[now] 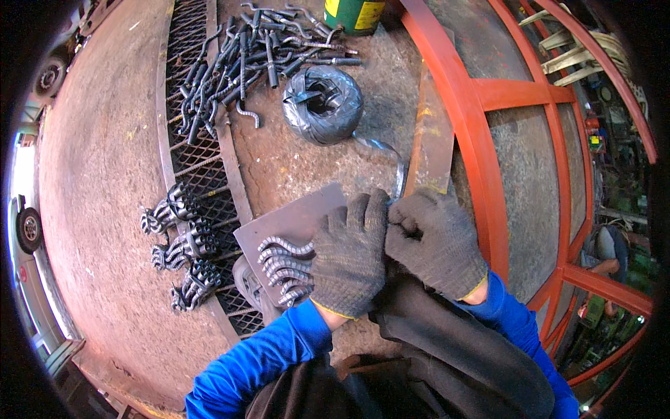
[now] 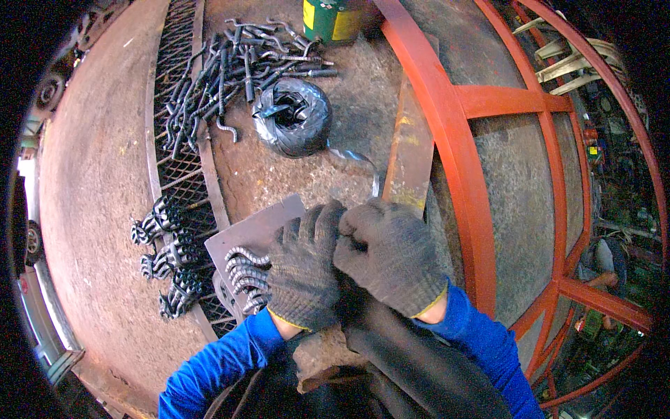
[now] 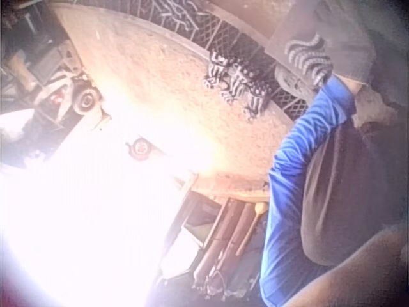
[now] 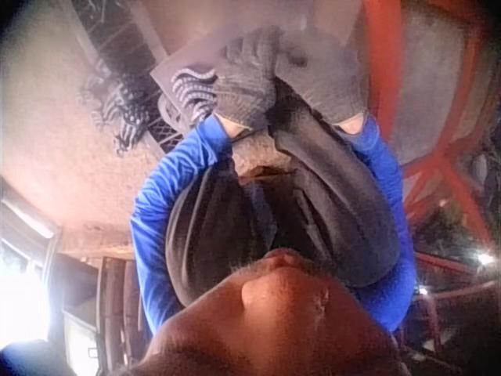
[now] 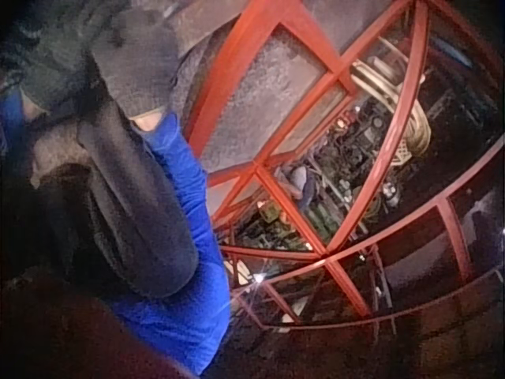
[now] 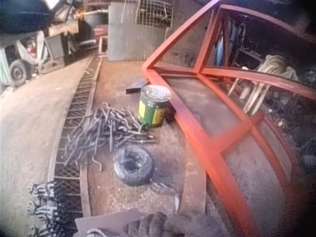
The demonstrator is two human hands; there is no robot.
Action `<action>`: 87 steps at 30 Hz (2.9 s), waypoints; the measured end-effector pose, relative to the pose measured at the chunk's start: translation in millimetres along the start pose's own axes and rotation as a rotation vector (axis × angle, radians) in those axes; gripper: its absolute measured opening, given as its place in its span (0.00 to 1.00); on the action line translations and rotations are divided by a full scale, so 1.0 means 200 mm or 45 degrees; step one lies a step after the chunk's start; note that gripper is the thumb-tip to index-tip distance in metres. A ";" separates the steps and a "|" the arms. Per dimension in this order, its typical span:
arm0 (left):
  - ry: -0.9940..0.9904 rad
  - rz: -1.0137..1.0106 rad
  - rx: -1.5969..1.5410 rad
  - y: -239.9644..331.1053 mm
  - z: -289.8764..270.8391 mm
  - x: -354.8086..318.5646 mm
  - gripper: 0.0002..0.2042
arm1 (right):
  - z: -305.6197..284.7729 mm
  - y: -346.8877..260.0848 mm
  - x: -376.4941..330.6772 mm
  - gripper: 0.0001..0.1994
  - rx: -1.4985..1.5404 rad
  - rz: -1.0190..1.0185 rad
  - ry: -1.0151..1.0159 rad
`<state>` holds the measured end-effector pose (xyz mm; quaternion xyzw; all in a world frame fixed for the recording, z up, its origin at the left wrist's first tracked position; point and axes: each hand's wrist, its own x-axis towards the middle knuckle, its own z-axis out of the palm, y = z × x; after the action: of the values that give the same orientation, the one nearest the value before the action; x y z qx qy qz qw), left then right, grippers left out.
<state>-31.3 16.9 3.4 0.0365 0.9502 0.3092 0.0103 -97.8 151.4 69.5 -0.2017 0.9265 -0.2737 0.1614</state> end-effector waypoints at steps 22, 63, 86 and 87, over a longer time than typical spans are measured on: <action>0.056 -0.043 0.045 0.02 0.01 -0.01 0.32 | 0.00 0.04 -0.05 0.16 0.030 0.015 0.062; -0.038 0.029 -0.127 0.01 -0.03 -0.01 0.37 | -0.12 -0.01 -0.10 0.15 -0.073 0.055 0.169; -0.016 0.026 -0.144 0.01 -0.05 0.00 0.41 | -0.04 0.14 -0.26 0.36 0.090 0.252 -0.202; -0.032 0.015 -0.135 0.01 -0.05 -0.01 0.41 | -0.06 0.13 -0.27 0.35 0.224 0.364 -0.270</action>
<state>-30.4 13.3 13.2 0.0454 0.9321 0.3587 0.0221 -63.8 200.9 73.8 -0.0807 0.8960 -0.3051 0.3123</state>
